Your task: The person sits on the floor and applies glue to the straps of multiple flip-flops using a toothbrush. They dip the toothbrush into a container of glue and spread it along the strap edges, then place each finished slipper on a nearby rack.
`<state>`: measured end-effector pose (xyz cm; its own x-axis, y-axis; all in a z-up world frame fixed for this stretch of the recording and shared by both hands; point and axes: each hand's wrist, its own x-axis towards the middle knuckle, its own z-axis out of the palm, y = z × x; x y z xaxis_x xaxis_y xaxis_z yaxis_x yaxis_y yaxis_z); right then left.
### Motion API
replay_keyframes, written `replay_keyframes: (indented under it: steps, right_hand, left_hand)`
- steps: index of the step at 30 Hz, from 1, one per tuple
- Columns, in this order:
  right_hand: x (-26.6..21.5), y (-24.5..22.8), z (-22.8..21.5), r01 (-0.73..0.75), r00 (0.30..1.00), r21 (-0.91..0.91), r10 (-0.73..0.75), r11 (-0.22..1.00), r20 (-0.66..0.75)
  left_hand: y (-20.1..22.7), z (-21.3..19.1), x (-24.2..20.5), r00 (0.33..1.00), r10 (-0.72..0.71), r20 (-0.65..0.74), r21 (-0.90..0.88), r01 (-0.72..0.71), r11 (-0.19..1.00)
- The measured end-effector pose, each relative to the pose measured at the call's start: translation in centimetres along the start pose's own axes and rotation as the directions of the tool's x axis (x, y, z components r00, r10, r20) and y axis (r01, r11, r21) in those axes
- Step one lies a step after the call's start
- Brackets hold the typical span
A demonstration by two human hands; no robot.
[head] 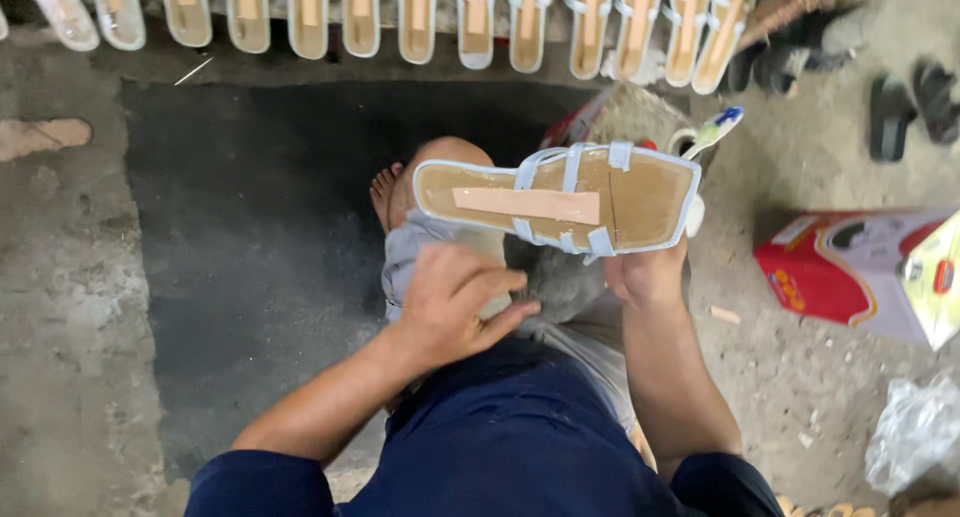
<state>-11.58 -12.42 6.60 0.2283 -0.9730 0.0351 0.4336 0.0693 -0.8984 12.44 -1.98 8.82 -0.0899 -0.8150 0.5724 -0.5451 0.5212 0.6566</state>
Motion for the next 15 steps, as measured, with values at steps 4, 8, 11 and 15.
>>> replay_keyframes:
  steps: [4, 8, 11, 15]
  right_hand:
    - [3.5, 0.5, 3.2, -0.116, 0.993, -0.045, 0.117, 0.992, 0.012]
    - [7.1, 1.6, 6.6, -0.050, 0.993, -0.061, 0.056, 0.997, 0.105]
    - [9.4, 2.7, 9.0, -0.085, 0.985, -0.094, 0.098, 0.992, 0.140]
    - [12.1, 4.5, 10.9, -0.146, 0.974, -0.235, 0.181, 0.961, 0.134]
  left_hand:
    - [-4.0, -2.9, 3.6, 0.995, -0.073, -0.072, 0.184, 0.085, 0.979]
    - [-7.6, -4.8, 5.2, 0.988, -0.117, -0.104, 0.153, 0.132, 0.979]
    - [-10.5, -5.8, 4.6, 0.967, -0.167, -0.194, 0.165, 0.200, 0.966]
    - [-18.5, -10.7, 5.2, 0.866, -0.186, -0.464, 0.284, 0.344, 0.895]
